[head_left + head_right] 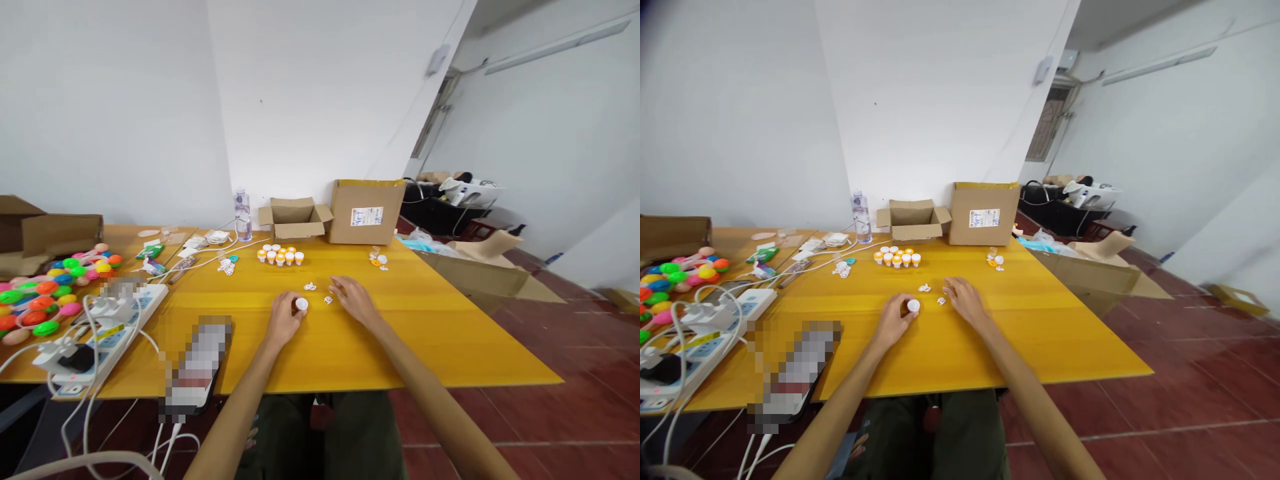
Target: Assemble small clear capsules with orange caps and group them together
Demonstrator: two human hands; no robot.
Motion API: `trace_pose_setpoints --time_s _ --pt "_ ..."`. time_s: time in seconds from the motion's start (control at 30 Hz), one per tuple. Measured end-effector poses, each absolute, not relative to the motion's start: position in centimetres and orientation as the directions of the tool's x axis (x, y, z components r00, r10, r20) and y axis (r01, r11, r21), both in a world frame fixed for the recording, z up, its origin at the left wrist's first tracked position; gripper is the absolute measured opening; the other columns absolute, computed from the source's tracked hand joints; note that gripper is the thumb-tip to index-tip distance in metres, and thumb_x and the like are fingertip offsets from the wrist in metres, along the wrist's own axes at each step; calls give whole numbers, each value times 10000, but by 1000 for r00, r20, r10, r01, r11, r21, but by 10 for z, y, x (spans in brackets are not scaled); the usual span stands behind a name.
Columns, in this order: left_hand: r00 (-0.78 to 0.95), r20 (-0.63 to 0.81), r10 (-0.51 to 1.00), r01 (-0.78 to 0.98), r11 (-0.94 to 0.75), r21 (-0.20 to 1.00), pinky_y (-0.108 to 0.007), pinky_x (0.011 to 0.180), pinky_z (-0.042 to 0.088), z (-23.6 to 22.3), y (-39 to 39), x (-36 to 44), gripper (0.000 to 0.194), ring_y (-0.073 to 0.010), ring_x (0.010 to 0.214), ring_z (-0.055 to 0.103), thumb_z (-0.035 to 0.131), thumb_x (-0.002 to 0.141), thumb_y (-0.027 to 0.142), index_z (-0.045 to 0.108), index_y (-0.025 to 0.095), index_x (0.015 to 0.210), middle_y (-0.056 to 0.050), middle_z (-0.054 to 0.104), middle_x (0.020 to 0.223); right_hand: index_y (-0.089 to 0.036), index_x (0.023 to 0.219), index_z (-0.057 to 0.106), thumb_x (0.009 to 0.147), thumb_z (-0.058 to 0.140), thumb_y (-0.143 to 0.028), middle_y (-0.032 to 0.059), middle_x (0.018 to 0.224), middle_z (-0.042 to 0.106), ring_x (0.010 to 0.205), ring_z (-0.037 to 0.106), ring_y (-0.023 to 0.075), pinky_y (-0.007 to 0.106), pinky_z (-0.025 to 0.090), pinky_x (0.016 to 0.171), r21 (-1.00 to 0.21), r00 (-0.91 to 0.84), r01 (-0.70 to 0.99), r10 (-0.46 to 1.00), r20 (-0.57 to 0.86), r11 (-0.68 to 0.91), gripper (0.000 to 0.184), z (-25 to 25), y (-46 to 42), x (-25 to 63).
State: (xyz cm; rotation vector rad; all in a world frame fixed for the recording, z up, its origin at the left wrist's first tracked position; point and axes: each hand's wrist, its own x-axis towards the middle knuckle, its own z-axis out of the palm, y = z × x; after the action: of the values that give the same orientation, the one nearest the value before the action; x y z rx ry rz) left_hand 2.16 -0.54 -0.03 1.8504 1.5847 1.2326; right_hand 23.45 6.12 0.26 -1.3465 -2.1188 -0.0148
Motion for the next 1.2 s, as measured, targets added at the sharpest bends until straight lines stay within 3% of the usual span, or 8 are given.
trace_pose_setpoints --time_s 0.17,0.37,0.53,0.77,0.93,1.2 --pt "-38 357 933 570 -273 775 -371 876 456 -2 -6 21 272 -226 930 621 714 679 109 669 225 921 -34 690 910 -254 1195 653 955 474 -268 109 1208 661 1079 593 257 412 476 917 -93 -386 827 679 625 555 300 7 51 225" --pt "-96 315 944 359 -262 896 -366 929 471 -2 3 19 263 -217 970 643 742 700 216 680 218 956 -55 709 1002 -250 1043 712 949 497 -239 116 1227 647 1165 518 274 415 400 943 98 -527 819 676 514 565 235 14 50 199" --pt "-95 220 971 237 -193 952 -351 911 504 4 34 15 178 -201 925 666 635 745 134 712 208 888 -51 737 963 -239 1010 726 940 496 -181 113 1215 655 1182 507 271 408 381 943 97 -527 831 720 451 548 247 11 54 188" --pt "205 302 931 329 -356 875 -339 836 539 13 72 16 216 -190 779 653 707 594 68 753 212 749 -25 724 792 -235 1027 713 907 502 -116 116 1192 657 1136 525 277 413 383 926 53 -503 832 710 493 553 271 3 56 181" --pt "171 384 907 343 -420 840 -314 766 541 4 80 17 51 -176 721 636 715 667 156 733 203 677 -26 699 740 -224 1021 710 922 507 -160 129 1170 655 1094 537 280 427 381 916 50 -497 836 716 491 546 234 0 62 176" --pt "106 338 935 328 -354 876 -323 790 527 1 77 15 168 -185 762 649 621 721 95 738 208 761 -11 718 743 -209 1020 695 910 478 -93 133 1094 677 1053 555 271 400 399 882 28 -454 864 754 475 503 270 9 67 166"
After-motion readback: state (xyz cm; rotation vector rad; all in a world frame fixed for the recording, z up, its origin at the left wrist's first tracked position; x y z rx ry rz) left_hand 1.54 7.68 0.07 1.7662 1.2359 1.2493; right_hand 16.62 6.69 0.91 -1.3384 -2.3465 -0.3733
